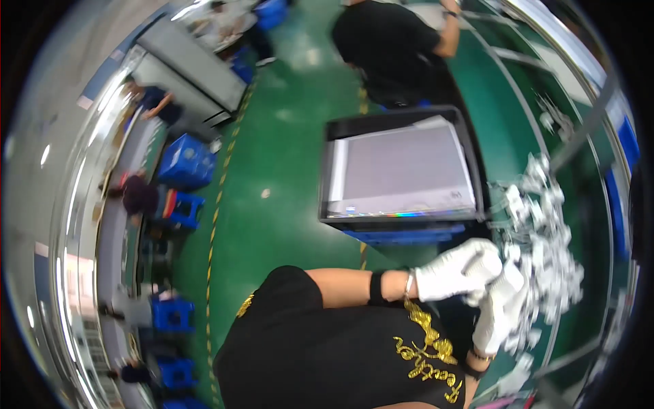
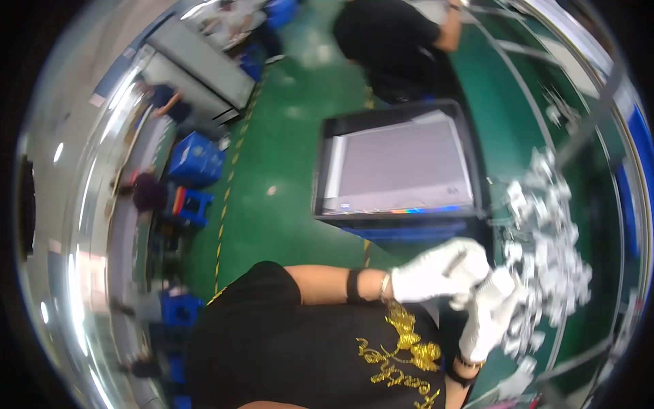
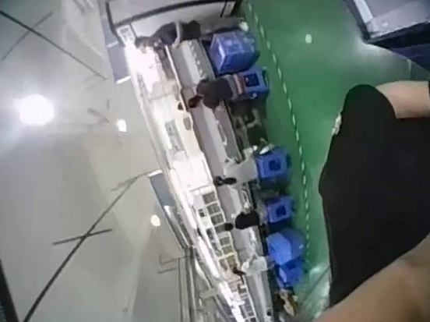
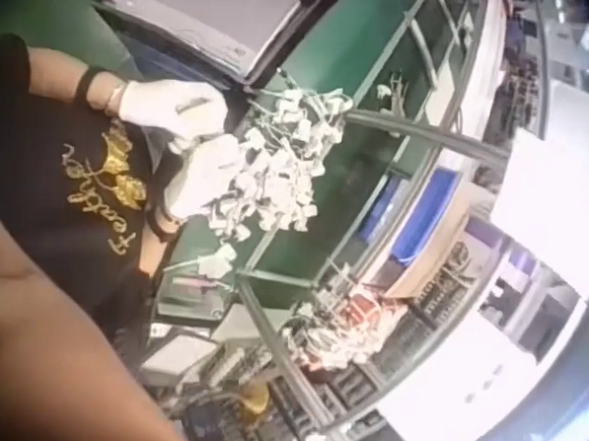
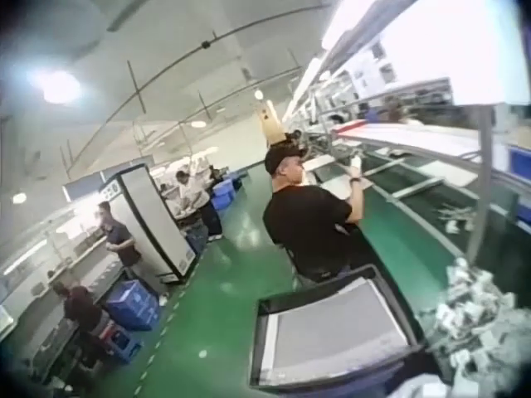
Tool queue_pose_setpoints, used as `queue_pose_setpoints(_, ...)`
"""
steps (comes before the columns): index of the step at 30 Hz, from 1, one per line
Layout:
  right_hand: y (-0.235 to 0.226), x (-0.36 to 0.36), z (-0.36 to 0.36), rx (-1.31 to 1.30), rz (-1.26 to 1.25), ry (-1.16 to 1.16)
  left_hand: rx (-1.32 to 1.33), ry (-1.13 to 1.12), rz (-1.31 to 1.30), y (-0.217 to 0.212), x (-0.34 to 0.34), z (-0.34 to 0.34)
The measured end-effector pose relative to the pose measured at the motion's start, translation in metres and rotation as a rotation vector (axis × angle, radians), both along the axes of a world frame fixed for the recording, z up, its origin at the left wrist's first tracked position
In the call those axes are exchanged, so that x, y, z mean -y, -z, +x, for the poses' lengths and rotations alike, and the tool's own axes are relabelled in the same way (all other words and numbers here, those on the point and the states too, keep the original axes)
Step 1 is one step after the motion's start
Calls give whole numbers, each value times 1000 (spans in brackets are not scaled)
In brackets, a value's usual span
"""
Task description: Inspecting and sorting white electronic components on an assembly line.
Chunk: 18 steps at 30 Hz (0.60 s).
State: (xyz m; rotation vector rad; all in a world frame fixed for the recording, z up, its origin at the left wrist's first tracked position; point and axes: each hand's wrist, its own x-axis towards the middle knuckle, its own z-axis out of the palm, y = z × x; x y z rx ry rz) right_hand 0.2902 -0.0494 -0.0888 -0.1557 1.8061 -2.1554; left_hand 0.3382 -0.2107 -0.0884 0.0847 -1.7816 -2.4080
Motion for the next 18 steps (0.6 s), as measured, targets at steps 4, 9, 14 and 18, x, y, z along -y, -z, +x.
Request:
queue_pose_setpoints(4, -20, 17, -12, -68, 186, -26, -95, 116, -345, 1, 30, -33)
queue_pose_setpoints(9, -13, 13, -8, 35, -325, 187, -8, 267, -204, 3, 8, -52)
queue_pose_setpoints(14, 5, -15, 20, -146, -237, 405, 80, 448, 98, 9, -32, -63)
queue_pose_setpoints(18, 11, -53, 41, -298, -15, 459, -28, 563, 65, 11, -70, -56)
